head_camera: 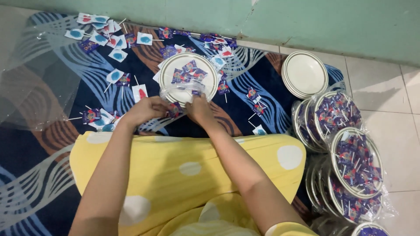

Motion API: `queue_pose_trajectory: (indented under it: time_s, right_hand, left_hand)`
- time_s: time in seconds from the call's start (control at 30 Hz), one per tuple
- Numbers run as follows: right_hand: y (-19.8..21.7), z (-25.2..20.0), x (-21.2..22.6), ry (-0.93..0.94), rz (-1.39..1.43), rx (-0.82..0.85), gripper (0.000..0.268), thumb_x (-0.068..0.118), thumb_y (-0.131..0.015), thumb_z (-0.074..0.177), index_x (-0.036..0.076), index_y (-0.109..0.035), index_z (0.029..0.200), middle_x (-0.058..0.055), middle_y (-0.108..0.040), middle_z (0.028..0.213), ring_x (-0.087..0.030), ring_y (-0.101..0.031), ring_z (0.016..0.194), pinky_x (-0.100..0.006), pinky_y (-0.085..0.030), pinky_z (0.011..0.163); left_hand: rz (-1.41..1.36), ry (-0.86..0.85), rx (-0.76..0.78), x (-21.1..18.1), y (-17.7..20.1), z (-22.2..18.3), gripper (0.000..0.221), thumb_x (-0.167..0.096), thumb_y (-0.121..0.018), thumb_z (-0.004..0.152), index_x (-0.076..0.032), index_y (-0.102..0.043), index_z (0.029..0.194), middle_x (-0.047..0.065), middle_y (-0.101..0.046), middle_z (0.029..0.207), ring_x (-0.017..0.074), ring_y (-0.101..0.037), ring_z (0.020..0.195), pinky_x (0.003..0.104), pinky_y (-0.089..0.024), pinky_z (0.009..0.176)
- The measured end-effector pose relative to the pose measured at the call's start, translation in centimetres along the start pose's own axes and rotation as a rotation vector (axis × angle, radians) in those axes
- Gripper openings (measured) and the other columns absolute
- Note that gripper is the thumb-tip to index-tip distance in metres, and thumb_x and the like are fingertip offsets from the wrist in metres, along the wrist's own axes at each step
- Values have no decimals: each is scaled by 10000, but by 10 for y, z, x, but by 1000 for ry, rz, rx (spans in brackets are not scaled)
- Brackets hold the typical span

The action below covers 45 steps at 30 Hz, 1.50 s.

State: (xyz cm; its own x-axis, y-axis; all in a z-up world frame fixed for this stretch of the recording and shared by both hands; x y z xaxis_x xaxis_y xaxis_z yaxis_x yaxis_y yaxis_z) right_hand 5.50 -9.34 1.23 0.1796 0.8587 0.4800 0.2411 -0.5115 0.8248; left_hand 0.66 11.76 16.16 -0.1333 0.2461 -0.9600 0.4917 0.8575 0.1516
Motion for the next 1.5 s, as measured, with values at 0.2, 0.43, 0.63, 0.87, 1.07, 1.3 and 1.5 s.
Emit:
queue_pose_trajectory:
  time_s: [0.2, 0.43, 0.63, 0.87, 1.07, 1.3, 1.5]
  right_hand:
    - [87, -59, 4, 214, 319, -99, 289, 247, -646, 891, 259, -781, 1146, -83, -757, 1132, -346, -680, 1140, -446, -548, 983]
    - [124, -49, -112, 116, 200, -228, 208, 302, -648, 951, 225, -789, 1083, -93, -759, 1059, -349, -705, 1053, -484, -568, 923]
    - [105, -52, -95, 128, 24, -205, 372, 256, -581, 992, 315, -633, 1355, -84, -578, 1331, -407, -637, 1178, -516, -553, 1003]
    - [85, -31, -123, 158, -148, -404, 170, 143, -656, 922, 131, -708, 1084, -94, -647, 978, -336, -700, 973, -416, -597, 867]
    - [118, -50, -122, 151, 232, -536, 134, 107, -704, 889, 216, -764, 938, -40, -710, 854, -312, -711, 924, -421, -569, 854]
    - [116, -120, -27, 761, 61, -691, 43, 205, -735, 903, 168, -753, 895, 10, -713, 947, -212, -710, 938, -341, -568, 893]
    - [101, -132, 9, 1075, -65, -629, 171, 133, -691, 885, 13, -721, 1003, -167, -686, 971, -344, -695, 981, -465, -541, 1014]
  left_hand:
    - [461, -125, -14, 32, -33, 40, 445, -133, -749, 838, -61, -704, 1275, 121, -646, 1333, 385, -698, 1088, 443, -599, 919]
    - [942, 115, -22, 66, -62, 76, 698, -414, -635, 956, -95, -450, 1549, 180, -328, 1587, 414, -661, 1157, 461, -647, 834]
    - [1230, 232, -51, 60, -72, 76, 753, -588, -386, 1041, -149, -271, 1642, 151, -324, 1628, 446, -623, 1195, 588, -605, 848]
    - [1250, 278, -84, 79, -74, 91, 725, -666, -365, 1010, -260, -325, 1608, 113, -451, 1460, 459, -649, 1056, 632, -570, 757]
    - [1290, -13, -178, 49, -68, 63, 472, -514, -534, 985, -291, -571, 1398, 103, -581, 1275, 366, -733, 931, 493, -614, 701]
    - [1209, 170, -255, 7, 30, 18, 253, -250, -629, 915, -72, -774, 1022, 154, -767, 957, 378, -768, 915, 514, -612, 777]
    - [1279, 427, -458, 166, 175, 10, 451, -307, -660, 898, -61, -747, 1266, 187, -667, 1258, 431, -677, 1103, 591, -574, 795]
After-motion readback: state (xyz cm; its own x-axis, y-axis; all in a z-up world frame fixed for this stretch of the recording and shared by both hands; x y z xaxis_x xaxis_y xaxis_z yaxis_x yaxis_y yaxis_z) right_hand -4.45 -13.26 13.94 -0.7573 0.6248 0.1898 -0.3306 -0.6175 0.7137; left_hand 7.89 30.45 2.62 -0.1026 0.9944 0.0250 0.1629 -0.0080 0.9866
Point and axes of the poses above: each hand's wrist, its own z-axis towards the middle knuckle, its own y-axis out of the back of the hand, x = y × z, the point moved 6 cm from there along z, towards the middle knuckle
